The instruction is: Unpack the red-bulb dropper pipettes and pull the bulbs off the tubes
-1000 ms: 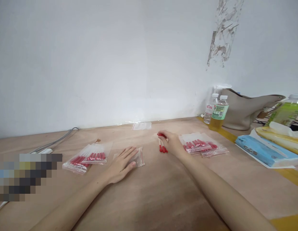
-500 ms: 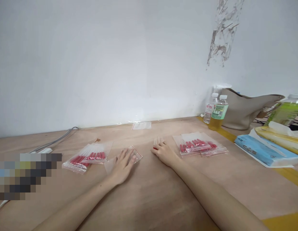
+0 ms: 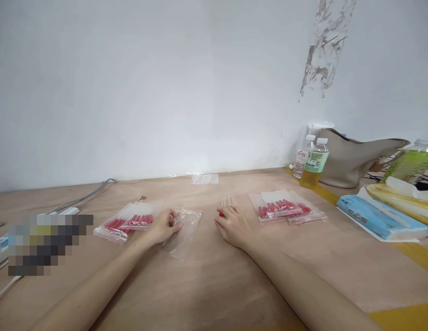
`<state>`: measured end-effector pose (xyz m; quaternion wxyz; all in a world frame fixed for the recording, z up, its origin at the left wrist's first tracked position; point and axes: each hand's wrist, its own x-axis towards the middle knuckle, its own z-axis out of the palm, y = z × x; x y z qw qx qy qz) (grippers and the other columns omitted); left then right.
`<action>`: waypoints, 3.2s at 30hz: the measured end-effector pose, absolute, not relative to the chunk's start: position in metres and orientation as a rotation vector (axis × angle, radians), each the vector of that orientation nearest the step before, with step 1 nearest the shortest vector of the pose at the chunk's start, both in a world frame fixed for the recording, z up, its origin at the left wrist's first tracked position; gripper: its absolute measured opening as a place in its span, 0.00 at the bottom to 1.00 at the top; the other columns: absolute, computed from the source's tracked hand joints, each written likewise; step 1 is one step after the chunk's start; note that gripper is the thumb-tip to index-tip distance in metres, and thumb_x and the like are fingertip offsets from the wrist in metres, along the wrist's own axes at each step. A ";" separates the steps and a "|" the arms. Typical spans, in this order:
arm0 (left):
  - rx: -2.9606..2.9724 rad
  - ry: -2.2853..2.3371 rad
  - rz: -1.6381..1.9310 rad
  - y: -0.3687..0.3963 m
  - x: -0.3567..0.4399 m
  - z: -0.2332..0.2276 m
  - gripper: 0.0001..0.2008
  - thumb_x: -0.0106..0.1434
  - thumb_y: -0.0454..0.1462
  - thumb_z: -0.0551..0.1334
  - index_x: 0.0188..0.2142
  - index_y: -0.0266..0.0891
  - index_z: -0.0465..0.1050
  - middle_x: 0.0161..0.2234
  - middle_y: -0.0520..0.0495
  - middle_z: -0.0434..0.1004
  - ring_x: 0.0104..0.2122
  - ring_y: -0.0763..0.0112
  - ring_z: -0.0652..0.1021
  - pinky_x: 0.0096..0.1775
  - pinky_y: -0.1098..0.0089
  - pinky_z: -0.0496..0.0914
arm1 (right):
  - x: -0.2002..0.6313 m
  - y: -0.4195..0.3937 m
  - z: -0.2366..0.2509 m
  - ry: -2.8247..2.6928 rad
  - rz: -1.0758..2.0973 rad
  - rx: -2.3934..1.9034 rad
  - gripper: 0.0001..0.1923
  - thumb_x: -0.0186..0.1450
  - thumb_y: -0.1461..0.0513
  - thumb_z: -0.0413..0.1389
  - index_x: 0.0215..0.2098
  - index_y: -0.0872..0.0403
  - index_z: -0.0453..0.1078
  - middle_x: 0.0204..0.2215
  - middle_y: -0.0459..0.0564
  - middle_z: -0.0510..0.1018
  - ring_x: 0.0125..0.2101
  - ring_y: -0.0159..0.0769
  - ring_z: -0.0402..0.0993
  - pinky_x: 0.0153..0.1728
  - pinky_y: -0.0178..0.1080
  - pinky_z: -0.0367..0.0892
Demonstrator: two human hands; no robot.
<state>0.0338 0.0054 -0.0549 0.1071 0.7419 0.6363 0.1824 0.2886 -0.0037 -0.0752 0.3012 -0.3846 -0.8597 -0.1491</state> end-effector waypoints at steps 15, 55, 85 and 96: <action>2.388 2.598 0.398 0.025 -0.069 0.000 0.16 0.52 0.31 0.53 0.42 0.36 0.62 0.47 0.37 0.63 0.47 0.54 0.66 0.44 0.59 0.61 | 0.291 -0.003 -0.074 -2.280 -0.412 -0.994 0.10 0.61 0.65 0.48 0.32 0.53 0.72 0.39 0.53 0.70 0.37 0.36 0.66 0.40 0.40 0.59; 2.613 1.184 1.034 -0.026 0.069 -0.075 0.12 0.60 0.39 0.54 0.42 0.41 0.68 0.40 0.46 0.72 0.40 0.68 0.72 0.43 0.67 0.67 | 0.272 0.005 -0.085 -2.340 -0.470 -0.791 0.08 0.62 0.64 0.49 0.29 0.53 0.69 0.26 0.47 0.71 0.33 0.34 0.63 0.39 0.39 0.54; 2.106 1.226 1.007 -0.018 0.067 -0.078 0.04 0.53 0.36 0.61 0.25 0.38 0.73 0.37 0.46 0.71 0.39 0.67 0.72 0.41 0.65 0.66 | 0.266 0.000 -0.081 -2.245 -0.482 -0.636 0.07 0.61 0.65 0.51 0.29 0.51 0.70 0.29 0.46 0.73 0.33 0.32 0.62 0.38 0.40 0.53; 2.182 1.222 1.063 -0.013 0.086 -0.078 0.07 0.56 0.37 0.58 0.27 0.39 0.74 0.36 0.46 0.73 0.37 0.68 0.74 0.38 0.67 0.69 | 0.260 -0.001 -0.084 -2.272 -0.523 -0.623 0.08 0.60 0.66 0.50 0.30 0.51 0.70 0.32 0.47 0.72 0.33 0.32 0.62 0.35 0.39 0.53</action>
